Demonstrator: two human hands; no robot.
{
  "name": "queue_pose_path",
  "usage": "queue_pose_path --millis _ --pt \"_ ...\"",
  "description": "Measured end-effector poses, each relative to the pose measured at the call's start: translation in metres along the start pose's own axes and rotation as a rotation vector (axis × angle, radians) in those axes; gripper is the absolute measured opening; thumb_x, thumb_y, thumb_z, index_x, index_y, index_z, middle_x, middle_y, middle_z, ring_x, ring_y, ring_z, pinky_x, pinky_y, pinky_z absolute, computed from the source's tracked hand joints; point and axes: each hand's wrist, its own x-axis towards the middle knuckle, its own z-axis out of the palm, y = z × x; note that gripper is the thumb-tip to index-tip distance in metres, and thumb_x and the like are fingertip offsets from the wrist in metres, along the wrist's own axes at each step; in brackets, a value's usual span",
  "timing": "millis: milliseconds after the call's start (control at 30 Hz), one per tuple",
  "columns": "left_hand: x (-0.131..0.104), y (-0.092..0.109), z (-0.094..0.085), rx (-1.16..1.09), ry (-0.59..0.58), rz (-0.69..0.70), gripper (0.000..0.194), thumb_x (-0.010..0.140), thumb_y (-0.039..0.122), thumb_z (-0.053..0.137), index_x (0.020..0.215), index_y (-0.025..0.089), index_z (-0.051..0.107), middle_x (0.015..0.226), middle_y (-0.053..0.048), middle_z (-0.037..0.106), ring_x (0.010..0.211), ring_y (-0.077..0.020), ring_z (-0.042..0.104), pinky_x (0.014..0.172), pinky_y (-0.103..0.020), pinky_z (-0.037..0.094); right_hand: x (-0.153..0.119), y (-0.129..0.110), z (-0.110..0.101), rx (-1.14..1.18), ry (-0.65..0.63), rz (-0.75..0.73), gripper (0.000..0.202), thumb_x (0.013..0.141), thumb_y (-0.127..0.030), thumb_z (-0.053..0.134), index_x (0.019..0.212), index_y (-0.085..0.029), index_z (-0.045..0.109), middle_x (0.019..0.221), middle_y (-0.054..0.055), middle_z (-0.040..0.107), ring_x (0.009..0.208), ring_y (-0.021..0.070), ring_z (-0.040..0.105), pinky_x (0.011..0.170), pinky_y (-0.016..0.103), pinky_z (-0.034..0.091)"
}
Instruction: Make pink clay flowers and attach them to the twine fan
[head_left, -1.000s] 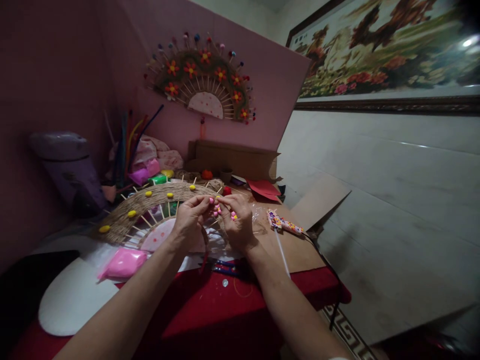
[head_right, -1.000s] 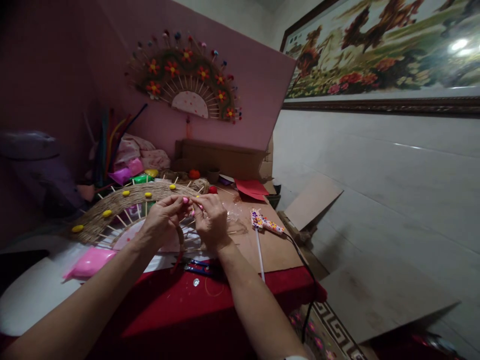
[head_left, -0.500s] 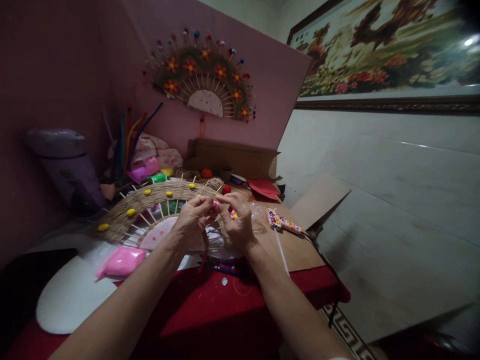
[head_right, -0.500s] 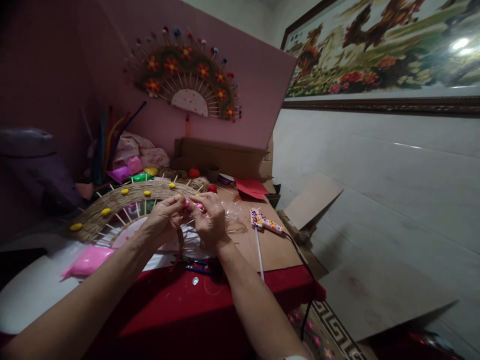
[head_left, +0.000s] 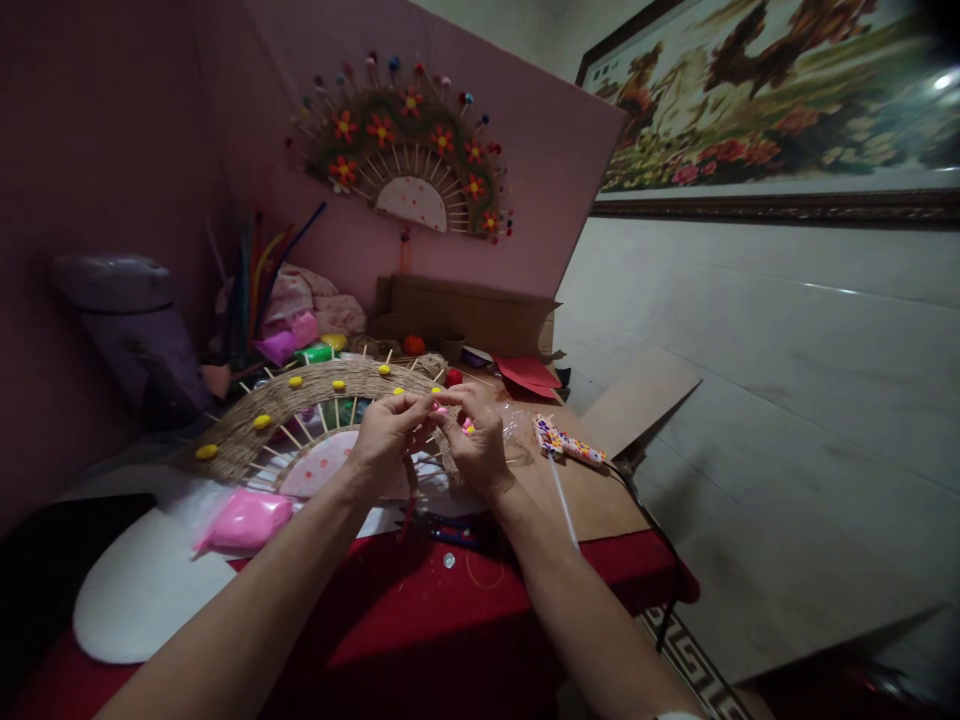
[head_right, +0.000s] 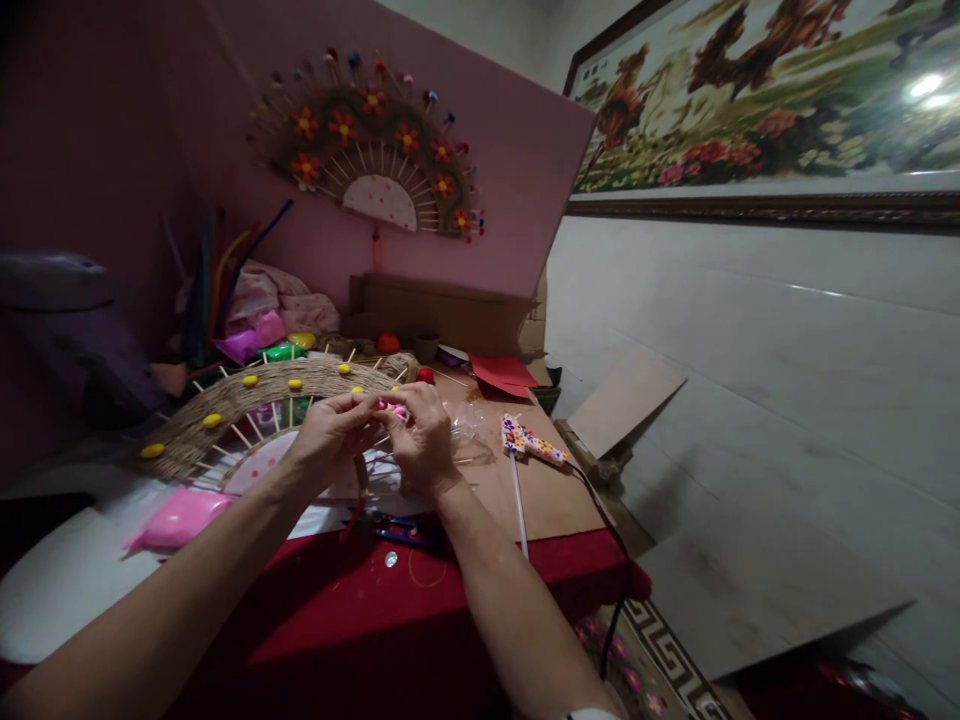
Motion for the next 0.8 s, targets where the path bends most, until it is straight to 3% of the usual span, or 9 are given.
queue_pose_path --millis 200,800 --pt "-0.0002 0.0010 0.0007 -0.042 -0.002 -0.074 0.042 0.047 0.042 0.085 0.063 0.009 0.063 0.052 0.001 0.056 0.045 -0.0042 0.047 0.042 -0.014 0.034 -0.0001 0.0027 0.0007 0.010 0.053 0.006 0.008 0.083 -0.020 0.060 0.084 -0.022 0.068 0.084 0.003 0.059 0.082 0.0155 0.056 0.066 0.028 0.046" --pt "0.0025 -0.0027 -0.0008 0.047 -0.024 0.046 0.043 0.051 0.047 0.081 0.058 0.009 0.062 0.046 0.001 0.050 0.038 -0.0028 0.037 0.035 -0.015 0.021 -0.0007 0.0064 0.0011 -0.006 0.025 0.039 0.007 0.084 -0.025 0.061 0.084 -0.020 0.065 0.085 0.003 0.061 0.083 0.0156 0.057 0.068 0.028 0.046"
